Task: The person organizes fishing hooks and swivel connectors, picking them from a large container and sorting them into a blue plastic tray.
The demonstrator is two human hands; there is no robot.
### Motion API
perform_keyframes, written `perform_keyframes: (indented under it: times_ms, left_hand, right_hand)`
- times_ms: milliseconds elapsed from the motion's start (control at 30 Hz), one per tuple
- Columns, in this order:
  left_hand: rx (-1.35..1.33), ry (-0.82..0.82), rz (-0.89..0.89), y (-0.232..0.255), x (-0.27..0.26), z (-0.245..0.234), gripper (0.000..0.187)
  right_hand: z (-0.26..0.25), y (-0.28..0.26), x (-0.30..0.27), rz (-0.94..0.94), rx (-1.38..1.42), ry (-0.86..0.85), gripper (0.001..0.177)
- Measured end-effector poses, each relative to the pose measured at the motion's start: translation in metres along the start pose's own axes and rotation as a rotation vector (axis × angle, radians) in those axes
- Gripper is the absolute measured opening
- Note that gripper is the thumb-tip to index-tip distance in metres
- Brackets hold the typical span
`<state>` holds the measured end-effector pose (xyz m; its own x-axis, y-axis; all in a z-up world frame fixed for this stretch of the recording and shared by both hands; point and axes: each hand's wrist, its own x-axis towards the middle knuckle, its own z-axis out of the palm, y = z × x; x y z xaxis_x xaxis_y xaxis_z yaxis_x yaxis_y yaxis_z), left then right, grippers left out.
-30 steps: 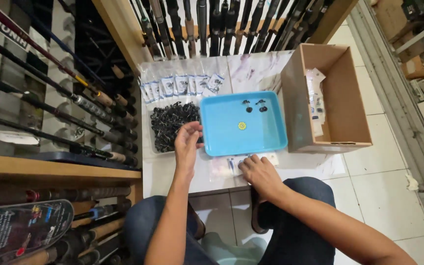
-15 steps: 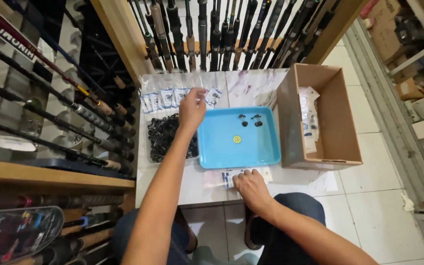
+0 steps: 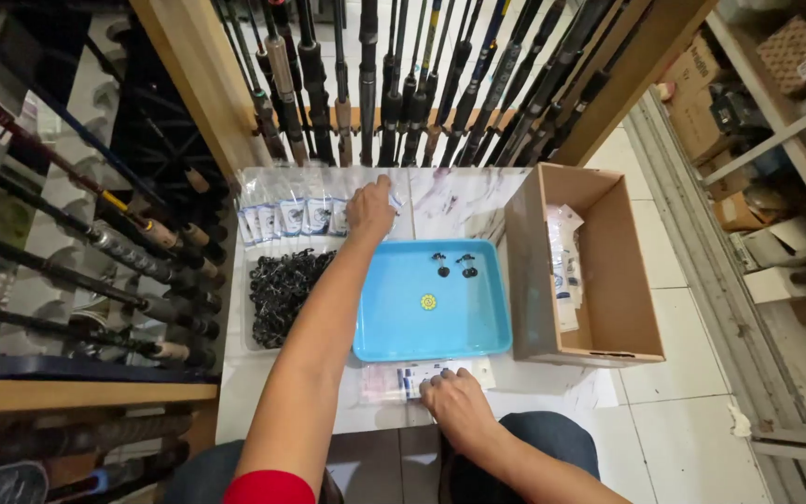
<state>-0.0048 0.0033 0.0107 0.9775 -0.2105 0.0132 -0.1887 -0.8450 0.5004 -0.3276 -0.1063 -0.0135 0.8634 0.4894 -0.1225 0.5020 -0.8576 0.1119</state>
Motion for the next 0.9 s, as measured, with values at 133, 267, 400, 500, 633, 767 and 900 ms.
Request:
perform_keyframes:
  times_ms: [133,267,400,500,633,767,900]
  left_hand:
    - [-0.262,-0.049,-0.139,0.005,-0.024,-0.036,0.039]
    - [-0.310,-0.006,-0.195,-0.008,-0.037,-0.050,0.029]
    - [-0.314,-0.063,-0.285,-0.017,-0.039,-0.053,0.027]
    - [-0.210,-0.052,-0.265,-0.028,-0.028,-0.037,0.029]
    - [-0.122,-0.033,-0.192,-0.025,-0.034,-0.039,0.029]
    - [-0.167,0.030,-0.097,-0.008,-0.073,-0.078,0.032]
    - [-0.434,-0.056,-0.079,0.032,-0.159,-0.170,0.028]
  right_hand:
    - [-0.016,0.000,-0.001,0.017,0.070,0.071,0.024]
    - [-0.009,0.000,-0.002,0.027,0.087,0.073,0.028]
    - [0.000,-0.001,-0.001,0.033,0.052,0.101,0.031]
    - [-0.005,-0.001,-0.002,0.025,0.049,0.143,0.036]
    - [-0.023,-0.002,-0.003,0.033,0.044,0.176,0.034]
    - [-0.047,0.000,-0.006,0.052,0.044,0.191,0.031]
    - [-0.075,0.014,-0.008,0.138,0.091,0.330,0.011]
